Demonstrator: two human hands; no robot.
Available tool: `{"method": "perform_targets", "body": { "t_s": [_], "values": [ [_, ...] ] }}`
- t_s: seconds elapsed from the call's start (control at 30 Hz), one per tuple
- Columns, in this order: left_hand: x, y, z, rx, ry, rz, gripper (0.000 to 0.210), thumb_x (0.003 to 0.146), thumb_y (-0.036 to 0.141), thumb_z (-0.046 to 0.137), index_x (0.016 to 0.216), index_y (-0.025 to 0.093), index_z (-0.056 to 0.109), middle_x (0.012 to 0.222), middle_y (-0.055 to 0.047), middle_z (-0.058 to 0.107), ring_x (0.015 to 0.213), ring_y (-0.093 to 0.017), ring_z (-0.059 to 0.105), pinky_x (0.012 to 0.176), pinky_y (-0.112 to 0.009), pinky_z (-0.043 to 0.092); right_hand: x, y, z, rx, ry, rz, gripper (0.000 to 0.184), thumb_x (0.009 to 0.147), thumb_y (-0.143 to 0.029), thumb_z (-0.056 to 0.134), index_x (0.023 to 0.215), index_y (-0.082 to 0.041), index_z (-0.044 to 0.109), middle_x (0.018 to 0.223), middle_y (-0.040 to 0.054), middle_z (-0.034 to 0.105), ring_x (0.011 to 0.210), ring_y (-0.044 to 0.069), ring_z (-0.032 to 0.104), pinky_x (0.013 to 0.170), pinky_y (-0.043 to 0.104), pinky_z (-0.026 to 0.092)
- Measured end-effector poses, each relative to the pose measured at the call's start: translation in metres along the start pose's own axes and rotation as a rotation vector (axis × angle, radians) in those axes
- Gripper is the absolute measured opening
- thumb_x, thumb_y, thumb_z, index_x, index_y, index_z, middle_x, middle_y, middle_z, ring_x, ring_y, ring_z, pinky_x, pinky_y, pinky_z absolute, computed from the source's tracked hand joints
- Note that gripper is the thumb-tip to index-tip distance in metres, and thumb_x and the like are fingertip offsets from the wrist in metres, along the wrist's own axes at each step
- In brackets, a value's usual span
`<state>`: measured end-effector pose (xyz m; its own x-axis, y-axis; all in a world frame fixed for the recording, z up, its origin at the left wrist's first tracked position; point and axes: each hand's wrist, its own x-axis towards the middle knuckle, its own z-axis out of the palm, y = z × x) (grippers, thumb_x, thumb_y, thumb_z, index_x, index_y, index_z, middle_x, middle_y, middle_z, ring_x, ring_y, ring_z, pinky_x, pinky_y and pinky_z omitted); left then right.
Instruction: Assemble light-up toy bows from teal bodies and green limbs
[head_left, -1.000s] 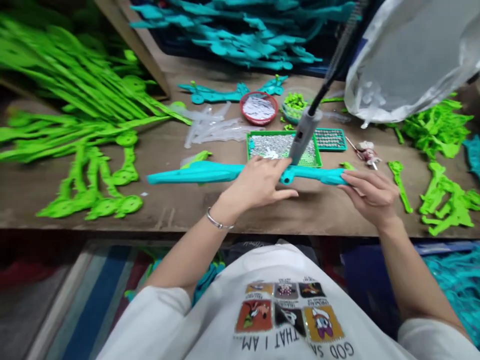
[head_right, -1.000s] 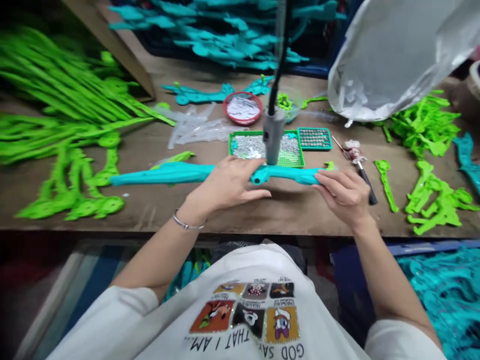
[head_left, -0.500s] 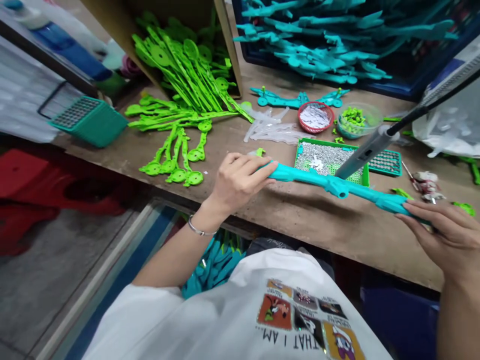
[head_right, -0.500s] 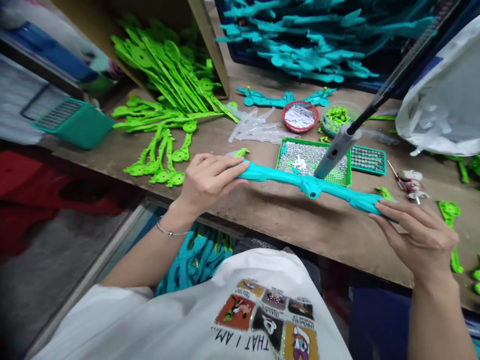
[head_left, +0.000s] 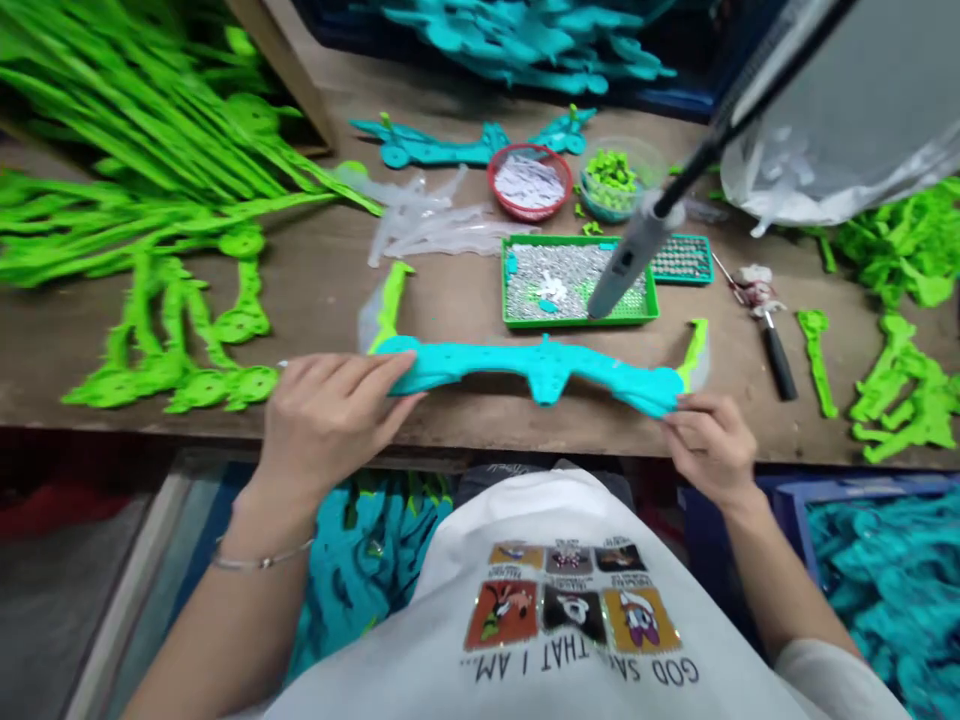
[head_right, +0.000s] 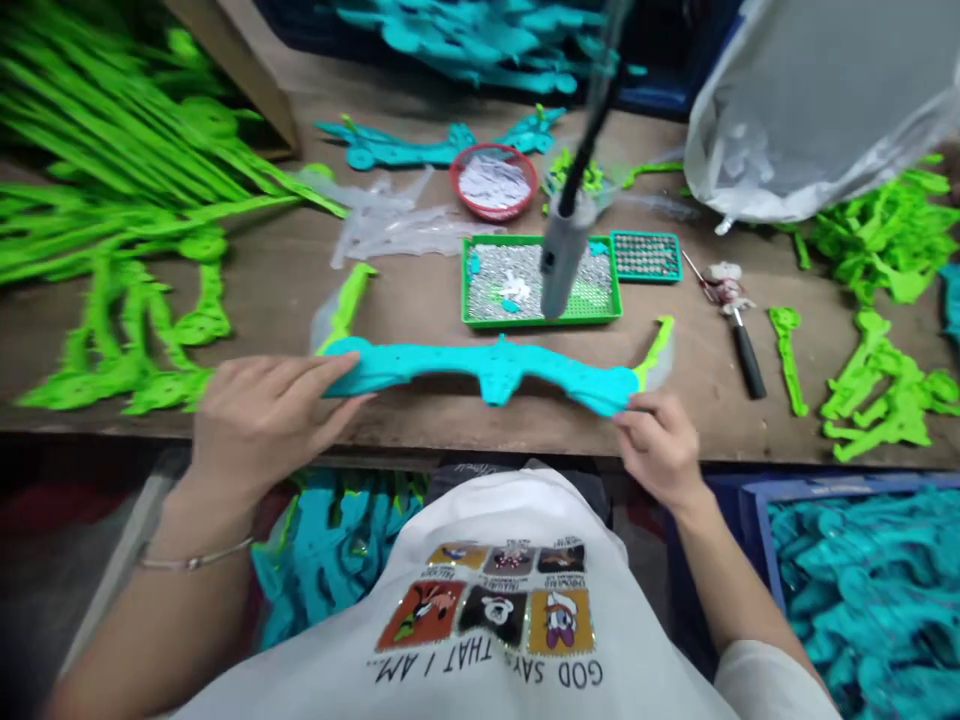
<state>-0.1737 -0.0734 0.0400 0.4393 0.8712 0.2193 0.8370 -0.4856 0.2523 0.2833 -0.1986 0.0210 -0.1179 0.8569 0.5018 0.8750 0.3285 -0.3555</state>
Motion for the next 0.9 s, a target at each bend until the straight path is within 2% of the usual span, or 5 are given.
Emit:
{"method": "perform_targets", "body": {
  "t_s": [0.17, 0.4, 0.6, 0.77, 0.9],
  "values": [
    [-0.019, 0.057, 0.037, -0.43, 0.002, -0.177, 0.024, 0.089, 0.04, 0.075, 0.11, 0.028, 0.077, 0.112, -0.006, 0.078, 0.108, -0.031, 0.07, 0.102, -0.051, 0.054, -0.037, -0.035, 0.045, 0.179, 0.045, 0.097, 0.027, 0.083, -0.006, 0.072, 0.092, -0.03, 0.069, 0.096, 0.005, 0.066, 0.095, 0.024, 0.073, 0.077, 0.041, 0.066],
    [-0.004, 0.201, 0.103, -1.882, -0.534, -0.741, 0.044, 0.083, 0.054, 0.082, 0.11, 0.02, 0.074, 0.108, -0.01, 0.08, 0.092, -0.022, 0.076, 0.085, -0.037, 0.062, -0.039, -0.061, 0.061, 0.344, 0.135, 0.048, 0.028, 0.082, -0.007, 0.076, 0.093, -0.031, 0.066, 0.087, 0.0017, 0.062, 0.092, 0.021, 0.073, 0.073, 0.037, 0.065],
    [0.017, 0.211, 0.114, -1.963, -0.391, -0.948, 0.038, 0.074, 0.043, 0.092, 0.093, 0.014, 0.077, 0.089, -0.006, 0.079, 0.083, -0.022, 0.077, 0.087, -0.041, 0.065, -0.009, -0.023, 0.027, 0.223, 0.23, 0.161, 0.039, 0.083, -0.015, 0.072, 0.117, -0.028, 0.059, 0.11, 0.0089, 0.066, 0.11, 0.03, 0.068, 0.093, 0.052, 0.06],
    [0.011, 0.211, 0.107, -1.93, -0.374, -0.95, 0.042, 0.07, 0.041, 0.095, 0.097, 0.013, 0.078, 0.095, -0.008, 0.08, 0.087, -0.024, 0.079, 0.088, -0.043, 0.066, 0.041, 0.019, 0.011, -0.035, -0.351, -0.049, 0.059, 0.079, -0.018, 0.065, 0.136, -0.027, 0.054, 0.132, 0.009, 0.064, 0.141, 0.041, 0.048, 0.125, 0.074, 0.019],
    [0.008, 0.222, 0.106, -1.967, -0.329, -0.987, 0.039, 0.069, 0.039, 0.096, 0.092, 0.014, 0.076, 0.096, -0.006, 0.08, 0.086, -0.022, 0.078, 0.084, -0.04, 0.067, 0.051, 0.017, 0.021, -0.138, -0.457, -0.101, 0.035, 0.075, -0.017, 0.066, 0.109, -0.024, 0.066, 0.094, 0.0065, 0.066, 0.101, 0.031, 0.061, 0.112, 0.059, 0.037]
  ]
}}
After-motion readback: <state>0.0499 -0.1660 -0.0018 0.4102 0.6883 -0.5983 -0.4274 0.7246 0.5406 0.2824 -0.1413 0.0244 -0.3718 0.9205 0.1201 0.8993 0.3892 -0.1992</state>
